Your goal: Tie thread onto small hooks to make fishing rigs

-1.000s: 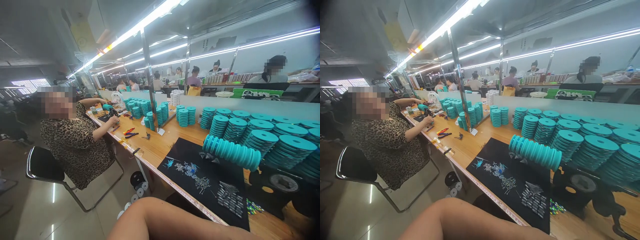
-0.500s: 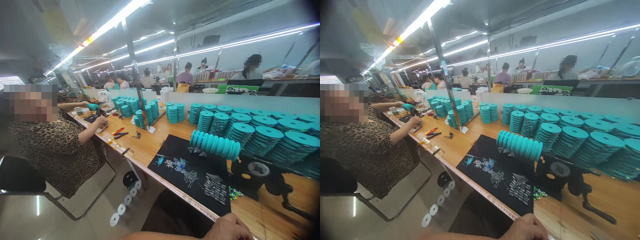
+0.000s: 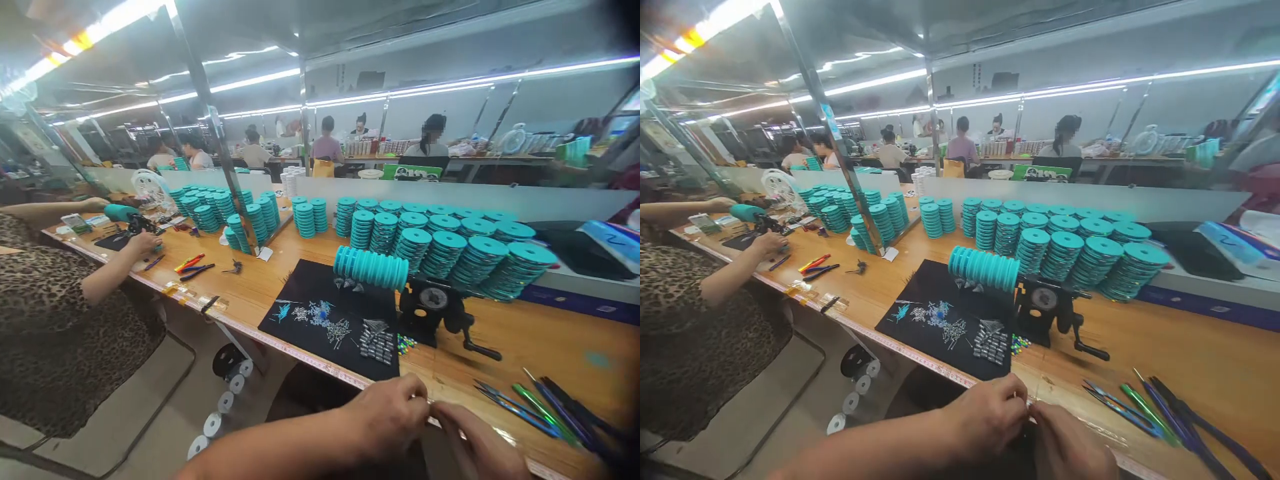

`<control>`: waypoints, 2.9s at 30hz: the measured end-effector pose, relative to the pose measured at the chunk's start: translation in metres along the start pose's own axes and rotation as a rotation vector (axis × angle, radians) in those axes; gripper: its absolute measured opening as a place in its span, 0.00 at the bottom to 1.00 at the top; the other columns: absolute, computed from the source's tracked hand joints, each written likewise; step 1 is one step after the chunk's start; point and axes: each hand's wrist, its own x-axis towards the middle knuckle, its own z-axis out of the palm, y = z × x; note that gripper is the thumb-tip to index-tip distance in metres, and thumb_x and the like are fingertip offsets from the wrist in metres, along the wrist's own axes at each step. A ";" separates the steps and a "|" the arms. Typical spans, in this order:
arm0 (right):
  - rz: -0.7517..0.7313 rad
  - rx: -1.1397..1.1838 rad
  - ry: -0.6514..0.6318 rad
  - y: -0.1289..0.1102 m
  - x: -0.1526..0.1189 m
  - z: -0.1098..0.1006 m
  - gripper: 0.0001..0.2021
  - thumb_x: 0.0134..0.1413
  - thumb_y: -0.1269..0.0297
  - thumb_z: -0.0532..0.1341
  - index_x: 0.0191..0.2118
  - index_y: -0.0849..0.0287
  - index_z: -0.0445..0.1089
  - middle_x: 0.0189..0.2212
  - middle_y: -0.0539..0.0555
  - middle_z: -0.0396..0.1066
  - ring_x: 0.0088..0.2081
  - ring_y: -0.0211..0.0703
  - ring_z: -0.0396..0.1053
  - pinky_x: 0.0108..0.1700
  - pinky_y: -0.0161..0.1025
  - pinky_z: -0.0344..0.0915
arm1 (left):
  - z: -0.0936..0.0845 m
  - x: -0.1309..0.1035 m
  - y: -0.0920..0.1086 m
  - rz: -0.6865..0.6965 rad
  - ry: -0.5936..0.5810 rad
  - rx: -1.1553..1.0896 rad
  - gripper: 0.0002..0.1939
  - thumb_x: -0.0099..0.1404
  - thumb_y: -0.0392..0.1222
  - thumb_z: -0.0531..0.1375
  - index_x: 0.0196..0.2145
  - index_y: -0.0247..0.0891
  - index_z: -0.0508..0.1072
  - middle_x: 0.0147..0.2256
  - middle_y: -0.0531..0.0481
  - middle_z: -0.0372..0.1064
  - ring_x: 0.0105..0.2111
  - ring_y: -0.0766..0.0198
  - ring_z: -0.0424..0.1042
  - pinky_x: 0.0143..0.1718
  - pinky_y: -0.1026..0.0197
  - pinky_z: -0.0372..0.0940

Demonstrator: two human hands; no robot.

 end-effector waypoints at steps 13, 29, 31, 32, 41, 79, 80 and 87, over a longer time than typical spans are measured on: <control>0.131 0.046 -0.266 -0.031 0.070 -0.024 0.02 0.45 0.70 0.68 0.25 0.57 0.77 0.21 0.47 0.73 0.26 0.40 0.69 0.31 0.32 0.59 | 0.012 0.005 -0.004 0.045 0.099 -0.306 0.12 0.67 0.29 0.50 0.37 0.40 0.72 0.38 0.44 0.70 0.35 0.59 0.72 0.37 0.61 0.67; 0.403 0.405 0.091 -0.056 -0.045 0.029 0.12 0.64 0.57 0.56 0.34 0.59 0.69 0.26 0.51 0.67 0.26 0.40 0.68 0.29 0.35 0.63 | 0.019 -0.017 0.009 -0.423 0.136 -0.741 0.09 0.67 0.43 0.57 0.30 0.39 0.72 0.36 0.49 0.63 0.34 0.61 0.69 0.34 0.62 0.66; 0.137 0.090 0.134 -0.060 -0.039 0.020 0.12 0.65 0.64 0.53 0.34 0.59 0.71 0.33 0.56 0.69 0.35 0.44 0.68 0.37 0.39 0.64 | 0.017 -0.019 0.008 -0.341 0.142 -0.592 0.07 0.68 0.39 0.55 0.33 0.39 0.71 0.37 0.48 0.63 0.33 0.62 0.69 0.33 0.62 0.66; 0.024 0.002 0.111 -0.061 -0.034 0.015 0.11 0.65 0.67 0.52 0.36 0.58 0.72 0.36 0.58 0.70 0.39 0.46 0.68 0.41 0.41 0.63 | 0.017 -0.020 0.007 -0.285 0.150 -0.526 0.06 0.69 0.37 0.55 0.34 0.40 0.71 0.38 0.48 0.63 0.34 0.62 0.69 0.33 0.62 0.67; 0.159 0.151 -0.219 -0.028 0.039 0.008 0.08 0.61 0.69 0.57 0.34 0.58 0.72 0.21 0.49 0.73 0.20 0.38 0.69 0.24 0.31 0.62 | 0.024 -0.015 -0.023 0.120 0.104 -0.107 0.10 0.69 0.29 0.50 0.39 0.36 0.70 0.36 0.44 0.70 0.34 0.56 0.70 0.35 0.53 0.71; 0.182 0.141 -0.345 -0.027 0.064 0.011 0.06 0.50 0.71 0.66 0.24 0.58 0.74 0.15 0.43 0.69 0.16 0.34 0.66 0.21 0.29 0.57 | 0.025 -0.016 -0.025 0.025 0.177 -0.307 0.09 0.67 0.32 0.53 0.35 0.41 0.71 0.34 0.48 0.70 0.30 0.61 0.72 0.33 0.60 0.70; 0.190 0.132 -0.308 -0.030 0.064 0.009 0.05 0.49 0.71 0.66 0.25 0.58 0.74 0.17 0.45 0.71 0.19 0.36 0.68 0.23 0.30 0.59 | 0.024 -0.016 -0.022 -0.011 0.195 -0.309 0.09 0.67 0.31 0.52 0.34 0.41 0.70 0.34 0.48 0.68 0.31 0.62 0.71 0.32 0.61 0.70; 0.407 0.183 0.222 -0.059 0.003 0.013 0.11 0.62 0.60 0.59 0.30 0.59 0.69 0.23 0.49 0.71 0.22 0.37 0.67 0.26 0.33 0.59 | 0.022 -0.024 -0.005 -0.521 0.202 -0.802 0.08 0.64 0.38 0.58 0.27 0.38 0.67 0.33 0.52 0.60 0.28 0.67 0.64 0.28 0.66 0.62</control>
